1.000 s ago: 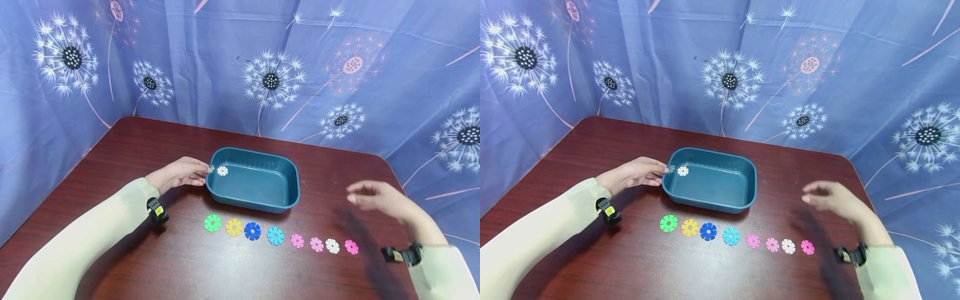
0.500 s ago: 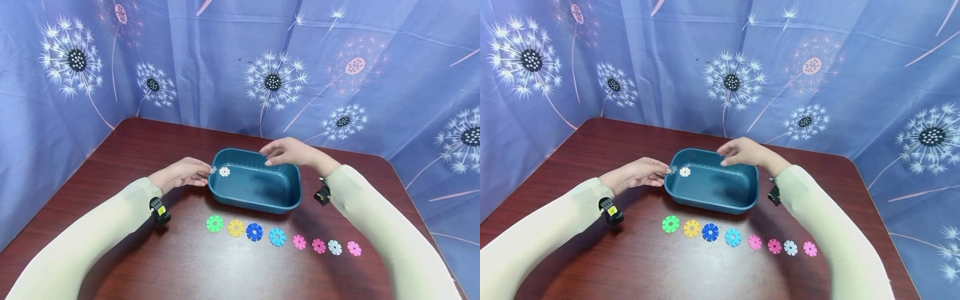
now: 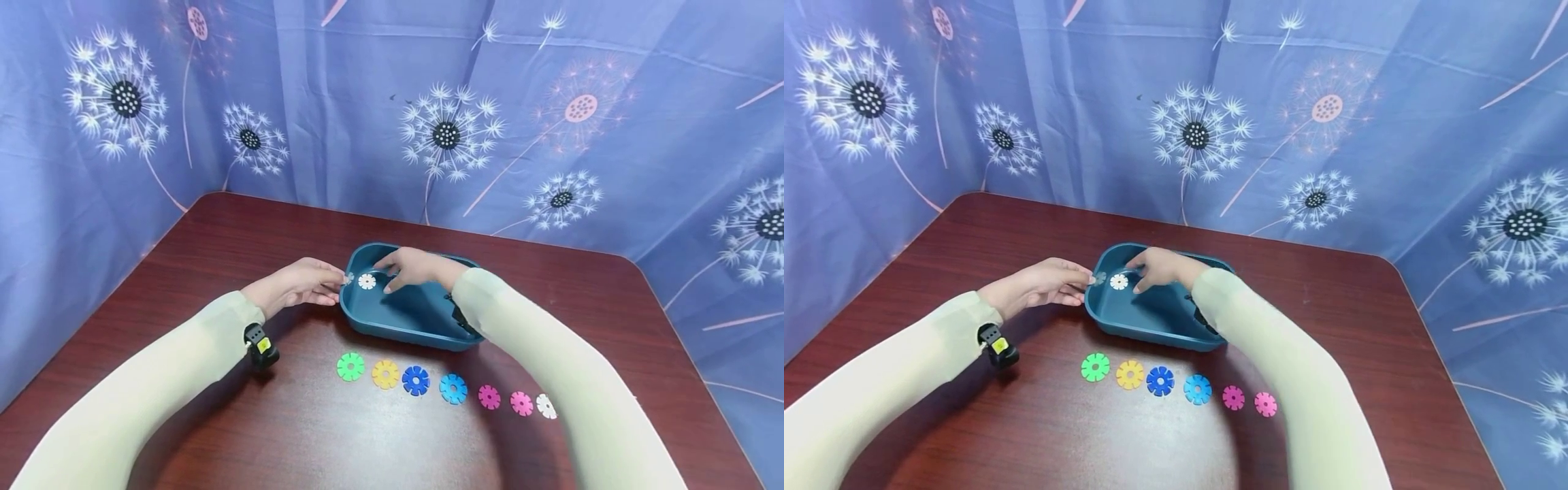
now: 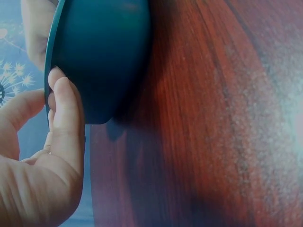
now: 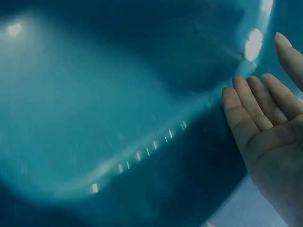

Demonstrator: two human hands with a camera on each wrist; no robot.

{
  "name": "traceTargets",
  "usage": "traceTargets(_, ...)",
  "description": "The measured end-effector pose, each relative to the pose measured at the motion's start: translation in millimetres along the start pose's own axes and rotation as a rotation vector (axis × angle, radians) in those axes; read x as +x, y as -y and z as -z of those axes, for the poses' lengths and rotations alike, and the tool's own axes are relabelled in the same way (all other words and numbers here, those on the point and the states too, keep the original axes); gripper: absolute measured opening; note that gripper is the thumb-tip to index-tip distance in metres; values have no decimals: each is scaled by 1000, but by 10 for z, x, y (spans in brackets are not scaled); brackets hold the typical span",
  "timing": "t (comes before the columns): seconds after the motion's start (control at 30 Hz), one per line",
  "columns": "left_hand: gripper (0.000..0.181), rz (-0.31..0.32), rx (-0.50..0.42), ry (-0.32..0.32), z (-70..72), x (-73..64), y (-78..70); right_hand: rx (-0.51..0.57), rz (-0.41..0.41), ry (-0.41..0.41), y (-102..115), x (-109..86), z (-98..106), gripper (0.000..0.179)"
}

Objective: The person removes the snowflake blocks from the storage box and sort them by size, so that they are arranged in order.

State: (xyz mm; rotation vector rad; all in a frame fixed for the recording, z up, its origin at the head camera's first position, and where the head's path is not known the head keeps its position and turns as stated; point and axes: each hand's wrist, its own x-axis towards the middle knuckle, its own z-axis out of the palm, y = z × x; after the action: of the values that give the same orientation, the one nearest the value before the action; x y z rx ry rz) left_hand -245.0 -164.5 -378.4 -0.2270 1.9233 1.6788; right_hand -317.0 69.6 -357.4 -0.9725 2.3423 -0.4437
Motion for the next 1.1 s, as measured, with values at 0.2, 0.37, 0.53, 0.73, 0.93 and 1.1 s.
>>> traceTargets(0.2,40,-4,-7,7,-3,-9,-3,9,10,-42,-20,143,-155,54)
traceTargets(0.37,39,6,-11,6,2,-12,-4,-6,37,-91,-11,210,-217,50)
traceTargets(0.53,39,11,-9,9,-3,-13,-8,-17,53,-132,3,255,-287,43)
traceTargets(0.73,39,10,-6,5,-13,-13,-15,8,26,-148,-2,264,-305,26)
traceTargets(0.93,38,1,-8,1,-1,-5,4,84,23,-169,-16,81,-116,9)
traceTargets(1.1,35,-10,-14,3,17,1,23,151,-4,-241,11,-261,171,12)
